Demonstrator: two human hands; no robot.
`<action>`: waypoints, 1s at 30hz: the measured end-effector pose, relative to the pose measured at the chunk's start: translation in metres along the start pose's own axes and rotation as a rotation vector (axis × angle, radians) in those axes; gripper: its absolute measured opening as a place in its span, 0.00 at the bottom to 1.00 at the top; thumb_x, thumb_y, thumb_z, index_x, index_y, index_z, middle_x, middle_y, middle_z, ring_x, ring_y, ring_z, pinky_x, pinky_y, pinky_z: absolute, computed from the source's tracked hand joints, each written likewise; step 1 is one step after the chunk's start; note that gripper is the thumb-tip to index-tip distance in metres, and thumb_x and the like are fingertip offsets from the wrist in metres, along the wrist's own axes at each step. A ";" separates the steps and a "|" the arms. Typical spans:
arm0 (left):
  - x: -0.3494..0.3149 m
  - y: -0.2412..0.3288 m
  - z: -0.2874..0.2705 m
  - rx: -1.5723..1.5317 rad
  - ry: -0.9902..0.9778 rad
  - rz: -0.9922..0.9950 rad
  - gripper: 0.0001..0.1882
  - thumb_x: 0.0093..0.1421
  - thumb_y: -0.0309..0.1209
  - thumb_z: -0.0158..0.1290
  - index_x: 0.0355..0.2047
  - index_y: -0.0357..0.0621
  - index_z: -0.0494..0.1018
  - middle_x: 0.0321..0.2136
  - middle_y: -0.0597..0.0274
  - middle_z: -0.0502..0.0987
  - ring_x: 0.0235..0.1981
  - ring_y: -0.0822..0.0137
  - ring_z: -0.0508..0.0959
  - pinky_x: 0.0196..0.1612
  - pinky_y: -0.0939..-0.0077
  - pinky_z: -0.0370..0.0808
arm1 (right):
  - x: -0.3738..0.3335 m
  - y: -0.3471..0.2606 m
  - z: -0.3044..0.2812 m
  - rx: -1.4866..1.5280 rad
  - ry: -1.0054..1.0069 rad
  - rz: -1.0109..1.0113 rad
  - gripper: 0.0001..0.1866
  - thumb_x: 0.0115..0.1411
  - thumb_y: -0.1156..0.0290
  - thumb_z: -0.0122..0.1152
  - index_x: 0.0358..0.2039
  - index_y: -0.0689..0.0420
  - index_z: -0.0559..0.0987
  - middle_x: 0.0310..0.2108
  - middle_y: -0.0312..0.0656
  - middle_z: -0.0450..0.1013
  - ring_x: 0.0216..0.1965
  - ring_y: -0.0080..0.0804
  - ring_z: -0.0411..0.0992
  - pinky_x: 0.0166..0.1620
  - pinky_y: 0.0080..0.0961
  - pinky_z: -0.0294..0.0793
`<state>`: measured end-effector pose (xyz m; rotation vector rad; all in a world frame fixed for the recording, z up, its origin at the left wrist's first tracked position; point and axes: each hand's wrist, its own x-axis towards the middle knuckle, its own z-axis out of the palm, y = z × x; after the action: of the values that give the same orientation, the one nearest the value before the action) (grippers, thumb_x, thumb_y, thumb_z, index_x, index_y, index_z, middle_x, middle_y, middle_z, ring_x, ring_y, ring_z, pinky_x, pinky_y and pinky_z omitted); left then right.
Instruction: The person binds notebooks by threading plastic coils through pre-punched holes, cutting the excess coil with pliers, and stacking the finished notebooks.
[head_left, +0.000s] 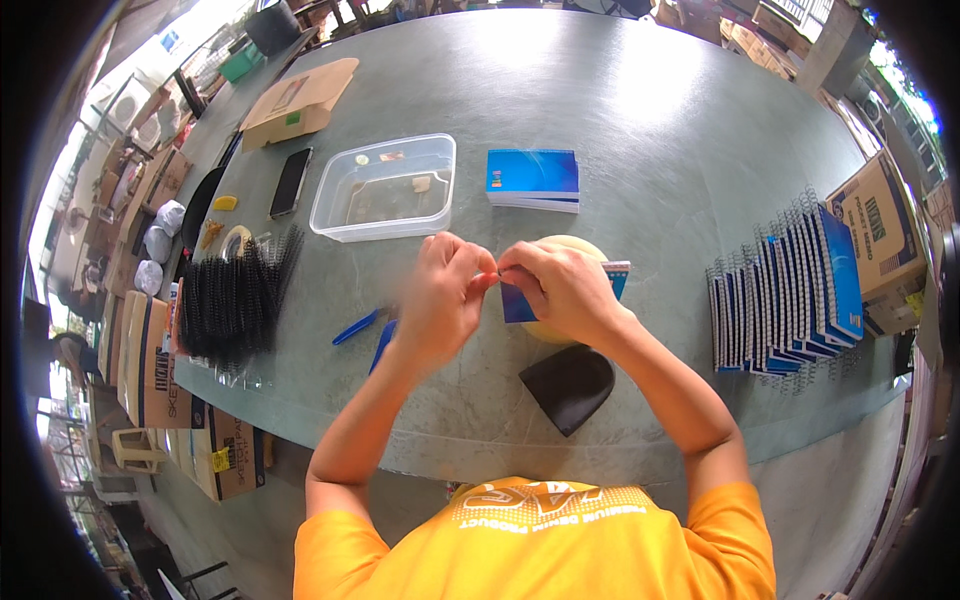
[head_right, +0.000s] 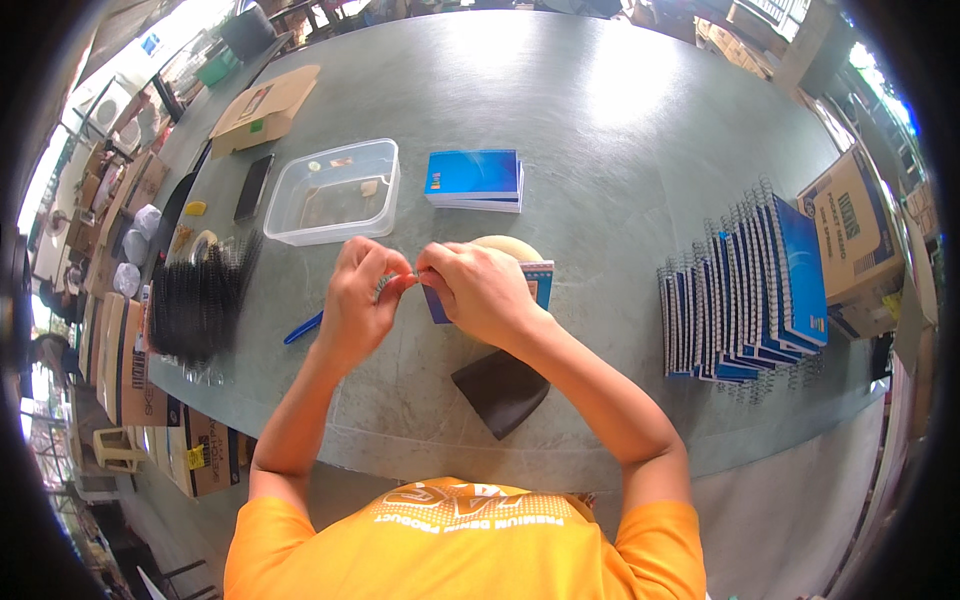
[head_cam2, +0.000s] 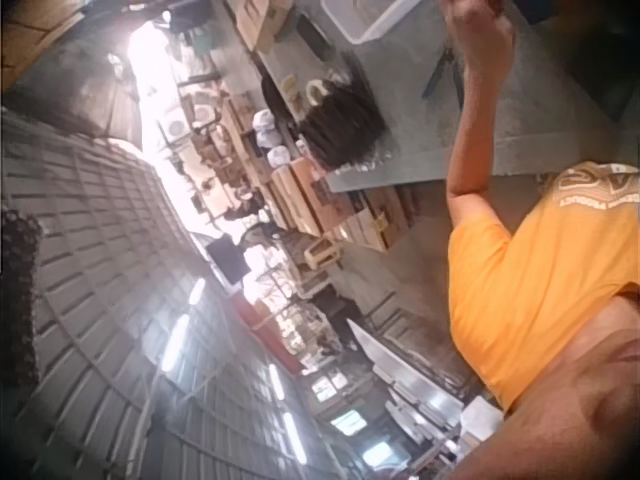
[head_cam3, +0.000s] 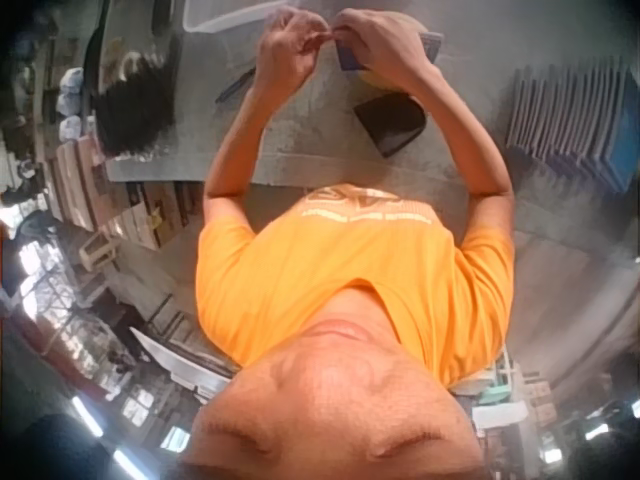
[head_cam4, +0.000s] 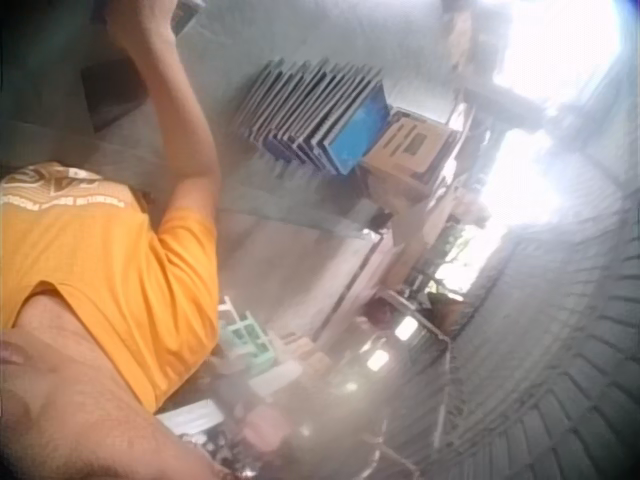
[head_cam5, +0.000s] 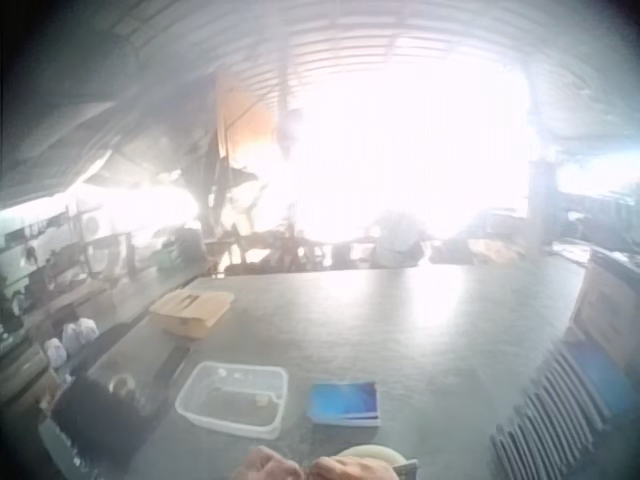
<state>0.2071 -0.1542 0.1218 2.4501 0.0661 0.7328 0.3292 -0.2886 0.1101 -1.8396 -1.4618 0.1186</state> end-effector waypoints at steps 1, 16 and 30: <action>-0.006 0.008 0.007 0.036 0.020 0.034 0.04 0.52 0.23 0.57 0.29 0.40 0.74 0.25 0.57 0.72 0.29 0.59 0.73 0.31 0.68 0.71 | -0.001 0.002 0.000 -0.023 0.032 0.000 0.11 0.53 0.69 0.60 0.36 0.56 0.72 0.28 0.44 0.75 0.33 0.46 0.73 0.34 0.37 0.71; -0.029 0.021 -0.006 0.057 0.215 -0.128 0.27 0.53 0.27 0.55 0.54 0.41 0.63 0.44 0.46 0.69 0.43 0.47 0.72 0.44 0.60 0.72 | -0.054 0.064 -0.019 0.871 0.061 0.345 0.15 0.51 0.76 0.66 0.42 0.59 0.80 0.38 0.34 0.77 0.39 0.20 0.71 0.47 0.20 0.71; -0.002 0.025 -0.005 0.132 0.083 0.129 0.24 0.47 0.20 0.57 0.46 0.54 0.75 0.25 0.59 0.70 0.28 0.62 0.72 0.31 0.69 0.72 | -0.053 0.059 -0.030 0.823 0.024 0.343 0.14 0.53 0.81 0.63 0.41 0.58 0.81 0.38 0.37 0.78 0.39 0.21 0.72 0.48 0.20 0.71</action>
<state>0.1999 -0.1727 0.1381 2.5668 -0.0132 0.9130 0.3729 -0.3525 0.0753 -1.3586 -0.8570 0.7456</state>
